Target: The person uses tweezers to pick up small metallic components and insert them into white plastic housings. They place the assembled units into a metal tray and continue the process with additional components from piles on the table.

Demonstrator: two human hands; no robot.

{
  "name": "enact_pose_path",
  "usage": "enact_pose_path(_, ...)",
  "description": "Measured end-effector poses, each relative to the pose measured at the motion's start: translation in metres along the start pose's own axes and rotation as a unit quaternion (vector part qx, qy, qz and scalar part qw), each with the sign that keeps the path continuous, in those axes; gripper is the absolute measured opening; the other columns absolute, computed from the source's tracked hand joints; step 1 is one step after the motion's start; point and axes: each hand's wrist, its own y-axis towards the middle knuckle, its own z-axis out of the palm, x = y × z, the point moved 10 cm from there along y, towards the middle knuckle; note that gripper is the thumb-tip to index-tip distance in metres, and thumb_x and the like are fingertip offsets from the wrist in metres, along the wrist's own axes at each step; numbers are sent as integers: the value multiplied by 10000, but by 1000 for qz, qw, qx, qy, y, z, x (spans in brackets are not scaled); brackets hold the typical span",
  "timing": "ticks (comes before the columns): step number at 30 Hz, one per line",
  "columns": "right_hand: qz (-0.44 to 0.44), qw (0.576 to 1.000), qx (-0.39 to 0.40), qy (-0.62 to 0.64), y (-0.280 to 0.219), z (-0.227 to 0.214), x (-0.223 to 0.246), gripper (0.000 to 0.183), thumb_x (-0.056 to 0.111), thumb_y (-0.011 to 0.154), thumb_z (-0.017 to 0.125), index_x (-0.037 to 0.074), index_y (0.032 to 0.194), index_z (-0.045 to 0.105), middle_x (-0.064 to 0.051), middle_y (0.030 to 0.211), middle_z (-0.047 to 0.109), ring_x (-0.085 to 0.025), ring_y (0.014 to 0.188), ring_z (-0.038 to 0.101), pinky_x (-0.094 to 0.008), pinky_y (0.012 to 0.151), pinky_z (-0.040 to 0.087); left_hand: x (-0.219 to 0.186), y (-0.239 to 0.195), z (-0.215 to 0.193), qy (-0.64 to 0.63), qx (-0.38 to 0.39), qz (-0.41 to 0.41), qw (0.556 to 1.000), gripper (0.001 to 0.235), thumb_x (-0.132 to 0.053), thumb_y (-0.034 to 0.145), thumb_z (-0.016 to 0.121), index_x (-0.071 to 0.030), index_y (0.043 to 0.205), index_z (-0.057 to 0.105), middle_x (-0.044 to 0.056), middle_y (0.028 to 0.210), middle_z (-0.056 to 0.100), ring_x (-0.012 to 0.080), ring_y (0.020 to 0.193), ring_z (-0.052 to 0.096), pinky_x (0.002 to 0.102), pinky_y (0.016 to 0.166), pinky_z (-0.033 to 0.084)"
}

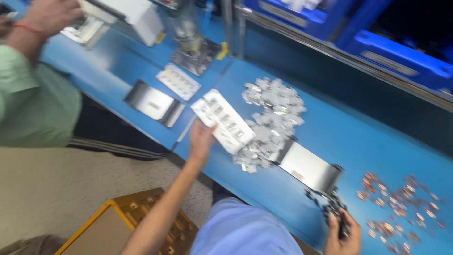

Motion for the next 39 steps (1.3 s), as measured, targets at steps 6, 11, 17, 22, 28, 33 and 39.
enact_pose_path(6,-20,995,25,-90,8,40,-15,254,83,1026,755,-34,1232,665,-147,1005,607,-136,820,643,-244,769,531,-84,94,-194,129,-199,97,967,338,-126,956,595,4,1264,545,126,1047,702,188,785,724,277,525,562)
enact_pose_path(11,-39,985,60,-158,2,83,26,279,117,970,763,1,1214,698,-149,1051,617,-117,772,632,-247,716,521,-53,124,-240,45,-185,-1,982,369,-194,978,603,-10,1291,539,116,1109,714,200,903,738,331,693,611)
enact_pose_path(17,-29,977,64,-201,-1,117,69,369,142,908,807,41,1252,720,-128,1025,626,-110,619,540,-227,597,468,-104,72,-236,255,-371,159,879,419,-164,1025,669,27,1360,506,171,1169,616,284,1040,613,388,893,527)
enact_pose_path(22,-38,981,29,-187,-9,124,131,346,139,879,819,78,1211,742,-65,1032,675,-81,606,532,-219,556,418,-149,137,-107,564,57,300,767,548,34,830,732,-146,1341,651,167,1285,619,335,1241,570,428,1095,457)
enact_pose_path(28,-17,979,22,-203,6,136,196,360,115,855,813,76,1203,732,-81,1030,660,-132,696,580,-252,580,450,-56,221,-37,807,357,279,378,904,-79,587,872,-173,1410,510,188,1391,497,364,1298,490,437,1085,407)
enact_pose_path(33,22,981,-61,-181,-22,84,194,321,95,846,772,76,1160,710,-61,1000,668,-118,779,619,-254,609,488,-77,213,4,722,455,321,411,916,-318,532,897,-113,1348,534,152,1303,573,342,1274,536,501,1147,373)
enact_pose_path(39,162,965,-102,-179,-69,39,153,279,102,851,771,60,1123,727,-62,966,684,-147,717,607,-267,604,499,-76,54,152,432,511,304,679,871,-280,517,844,-95,1323,568,147,1187,619,322,1105,623,441,949,506)
